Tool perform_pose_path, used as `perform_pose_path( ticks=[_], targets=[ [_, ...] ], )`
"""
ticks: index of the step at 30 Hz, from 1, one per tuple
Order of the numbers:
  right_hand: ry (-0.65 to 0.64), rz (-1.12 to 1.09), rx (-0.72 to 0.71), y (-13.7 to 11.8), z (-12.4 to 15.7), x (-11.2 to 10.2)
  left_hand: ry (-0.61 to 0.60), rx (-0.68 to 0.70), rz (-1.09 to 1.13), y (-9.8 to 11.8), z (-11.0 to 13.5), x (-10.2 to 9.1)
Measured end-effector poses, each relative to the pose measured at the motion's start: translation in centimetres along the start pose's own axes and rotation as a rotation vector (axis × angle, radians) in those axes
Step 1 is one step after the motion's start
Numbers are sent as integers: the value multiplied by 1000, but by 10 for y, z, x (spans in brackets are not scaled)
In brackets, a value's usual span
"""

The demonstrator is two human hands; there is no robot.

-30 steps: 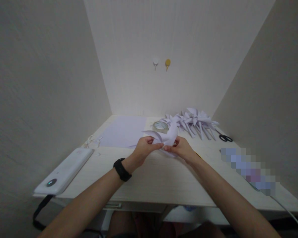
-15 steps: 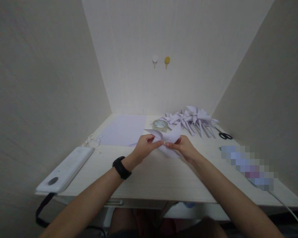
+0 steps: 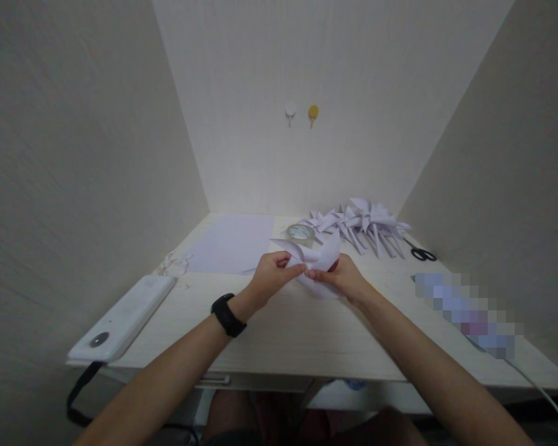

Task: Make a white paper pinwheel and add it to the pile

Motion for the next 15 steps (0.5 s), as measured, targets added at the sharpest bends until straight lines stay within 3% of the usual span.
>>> perform_pose_path(
  ticks=[4, 8, 15],
  targets=[
    [-20, -65, 22, 2, 0, -1, -32, -14, 90, 1, 0, 2],
    [-48, -33, -24, 1, -2, -1, -4, 21, 41, 1, -1, 0],
    [20, -8, -51, 1, -2, -2, -32, 15, 57, 0, -3, 1]
  ],
)
Point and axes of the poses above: each hand's wrist, its own z-axis away from the middle knuckle, its own x-axis out of the palm, y = z × x, the point moved 6 cm from there along -z, towards the middle knuckle, and after that the axes turned 2 degrees about y, right-handed, at the moved point
